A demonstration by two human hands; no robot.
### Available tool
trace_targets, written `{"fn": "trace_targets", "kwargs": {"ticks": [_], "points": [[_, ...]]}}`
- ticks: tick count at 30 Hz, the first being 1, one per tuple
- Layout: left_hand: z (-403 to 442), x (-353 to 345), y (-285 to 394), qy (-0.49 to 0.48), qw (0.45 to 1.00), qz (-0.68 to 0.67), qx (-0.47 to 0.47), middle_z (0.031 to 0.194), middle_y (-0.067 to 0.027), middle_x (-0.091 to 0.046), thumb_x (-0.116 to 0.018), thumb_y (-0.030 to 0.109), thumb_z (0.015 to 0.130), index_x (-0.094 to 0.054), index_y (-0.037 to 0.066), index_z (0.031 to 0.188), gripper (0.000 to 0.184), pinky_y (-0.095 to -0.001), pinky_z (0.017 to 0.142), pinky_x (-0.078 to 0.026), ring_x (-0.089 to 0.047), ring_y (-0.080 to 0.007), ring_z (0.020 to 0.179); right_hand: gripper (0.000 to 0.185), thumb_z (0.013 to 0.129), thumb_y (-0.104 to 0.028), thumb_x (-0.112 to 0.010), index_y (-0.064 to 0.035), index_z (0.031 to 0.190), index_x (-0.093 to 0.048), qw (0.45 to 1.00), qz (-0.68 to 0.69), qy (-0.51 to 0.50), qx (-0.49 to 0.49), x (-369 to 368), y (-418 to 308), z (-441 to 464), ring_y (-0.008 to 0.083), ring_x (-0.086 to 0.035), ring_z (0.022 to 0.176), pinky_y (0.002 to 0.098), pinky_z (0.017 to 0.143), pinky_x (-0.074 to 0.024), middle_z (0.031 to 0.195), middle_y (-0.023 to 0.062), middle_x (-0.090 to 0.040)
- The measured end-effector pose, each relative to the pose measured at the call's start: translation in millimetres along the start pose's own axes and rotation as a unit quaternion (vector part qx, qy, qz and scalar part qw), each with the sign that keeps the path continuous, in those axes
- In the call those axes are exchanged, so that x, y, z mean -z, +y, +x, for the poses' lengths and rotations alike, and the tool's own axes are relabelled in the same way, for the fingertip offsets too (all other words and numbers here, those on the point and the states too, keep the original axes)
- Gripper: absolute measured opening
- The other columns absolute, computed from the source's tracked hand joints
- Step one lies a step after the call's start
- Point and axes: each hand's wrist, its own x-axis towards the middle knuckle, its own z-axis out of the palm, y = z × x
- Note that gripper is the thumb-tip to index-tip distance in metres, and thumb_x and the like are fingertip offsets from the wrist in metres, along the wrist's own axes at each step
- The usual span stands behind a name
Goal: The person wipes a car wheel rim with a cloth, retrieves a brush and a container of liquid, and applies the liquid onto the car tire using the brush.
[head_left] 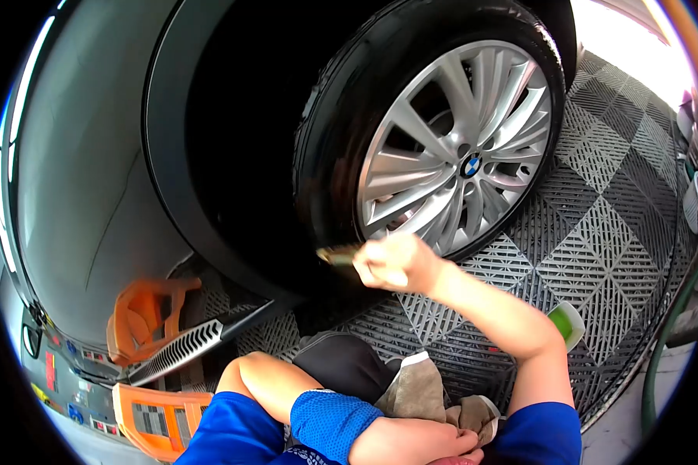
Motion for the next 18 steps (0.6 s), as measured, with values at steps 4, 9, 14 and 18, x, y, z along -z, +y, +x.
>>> {"fn": "trace_targets", "kwargs": {"ticks": [4,9,14,18], "points": [[-4.4,-12.4,-10.5,-0.003,0.999,-0.032,0.024,0.094,-0.0172,-0.054,-0.051,0.025,0.088,-0.053,-0.005,0.1,0.032,-0.039,0.065,-0.049,-0.059,-0.0296,0.07,0.016,0.081,-0.003,-0.073,-0.0039,0.072,-0.06,0.96,0.142,0.202,0.134,63.9,37.1,103.9,0.0153,-0.059,0.053,0.027,0.046,-0.0475,0.074,0.0055,-0.061],[-9.0,-4.4,-8.0,0.041,0.992,-0.096,0.071,0.098,-0.0188,-0.055,-0.05,0.026,0.089,-0.051,-0.007,0.114,0.041,-0.0404,0.064,-0.05,-0.061,-0.0309,0.071,0.021,0.099,-0.019,-0.061,0.0011,0.102,-0.057,0.9,0.061,0.43,-0.017,155.1,66.6,114.2,0.0151,-0.066,0.055,0.0245,0.047,-0.0526,0.07,0.0134,-0.068],[-11.7,2.5,-13.5,-0.052,0.992,-0.093,0.075,0.099,-0.0203,-0.056,-0.05,0.03,0.089,-0.051,-0.007,0.118,0.047,-0.0402,0.067,-0.051,-0.061,-0.0327,0.072,0.033,0.101,-0.026,-0.057,0.0055,0.107,-0.059,0.893,0.041,0.436,-0.107,173.5,45.7,75.1,0.0189,-0.066,0.06,0.0286,0.058,-0.0557,0.075,0.0146,-0.067],[-5.0,7.2,-22.3,-0.098,0.989,-0.092,0.053,0.099,-0.0201,-0.055,-0.051,0.029,0.09,-0.05,-0.006,0.123,0.048,-0.04,0.069,-0.051,-0.062,-0.0336,0.073,0.008,0.083,-0.008,-0.068,0.0001,0.083,-0.071,0.951,0.107,0.288,-0.038,129.7,22.4,72.9,0.0134,-0.066,0.062,0.027,0.056,-0.0546,0.079,0.0093,-0.072]]}}
